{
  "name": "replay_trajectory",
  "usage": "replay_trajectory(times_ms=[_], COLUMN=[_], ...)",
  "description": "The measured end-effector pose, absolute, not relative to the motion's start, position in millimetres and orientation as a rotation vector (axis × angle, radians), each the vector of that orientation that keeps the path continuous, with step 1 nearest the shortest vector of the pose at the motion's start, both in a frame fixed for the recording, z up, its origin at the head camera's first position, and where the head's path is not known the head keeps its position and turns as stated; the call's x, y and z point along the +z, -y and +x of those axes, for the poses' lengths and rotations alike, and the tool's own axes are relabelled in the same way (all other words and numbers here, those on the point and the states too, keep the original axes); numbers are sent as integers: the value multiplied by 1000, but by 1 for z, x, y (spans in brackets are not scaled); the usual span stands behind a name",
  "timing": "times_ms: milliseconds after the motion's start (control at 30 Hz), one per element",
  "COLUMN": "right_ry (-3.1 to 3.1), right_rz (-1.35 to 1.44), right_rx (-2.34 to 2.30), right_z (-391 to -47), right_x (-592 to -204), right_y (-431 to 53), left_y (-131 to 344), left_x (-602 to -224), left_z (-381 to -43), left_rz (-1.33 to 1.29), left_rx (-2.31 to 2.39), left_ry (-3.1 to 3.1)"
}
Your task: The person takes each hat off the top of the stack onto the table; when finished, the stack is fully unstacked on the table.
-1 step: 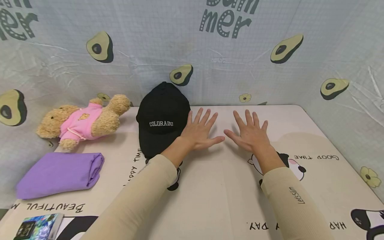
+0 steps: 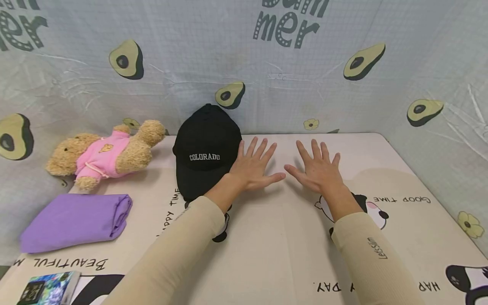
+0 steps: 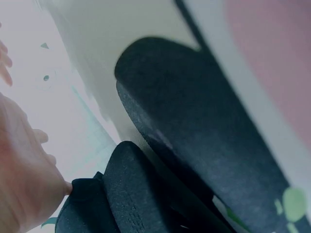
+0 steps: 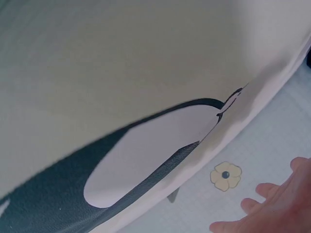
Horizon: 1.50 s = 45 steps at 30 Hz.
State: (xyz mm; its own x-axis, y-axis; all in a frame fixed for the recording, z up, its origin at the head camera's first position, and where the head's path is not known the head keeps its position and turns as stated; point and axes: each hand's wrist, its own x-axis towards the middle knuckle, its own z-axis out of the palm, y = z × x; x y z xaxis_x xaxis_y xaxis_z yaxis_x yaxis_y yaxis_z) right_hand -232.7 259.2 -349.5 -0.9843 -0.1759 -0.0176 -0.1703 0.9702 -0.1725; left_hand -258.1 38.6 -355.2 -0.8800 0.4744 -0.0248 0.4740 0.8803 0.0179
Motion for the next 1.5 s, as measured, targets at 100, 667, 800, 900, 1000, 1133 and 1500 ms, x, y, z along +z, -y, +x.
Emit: replay_trajectory(times_ms=[100, 667, 800, 900, 1000, 1133, 1500], right_ry=[-3088, -3146, -3186, -3214, -3241, -3269, -3275], right_rz=[-275, -267, -298, -332, -361, -384, -320], right_rx=[-261, -337, -344, -367, -412, -474, -700], right_z=[-233, -234, -235, -234, -234, -234, -232], right_x=[-349, -343, -341, -339, -337, -336, -333], right_y=[-259, -258, -258, -257, -256, -254, -251], left_y=[-38, -34, -35, -34, -34, -34, -35], left_x=[-355, -351, -351, -351, -350, -348, -339], left_z=[-258, -256, -256, -257, -256, -253, -246], left_rz=[762, 779, 805, 819, 841, 875, 971], left_rx=[20, 74, 83, 87, 121, 212, 391], left_ry=[-3024, -3040, -3045, -3052, -3059, -3053, -3009])
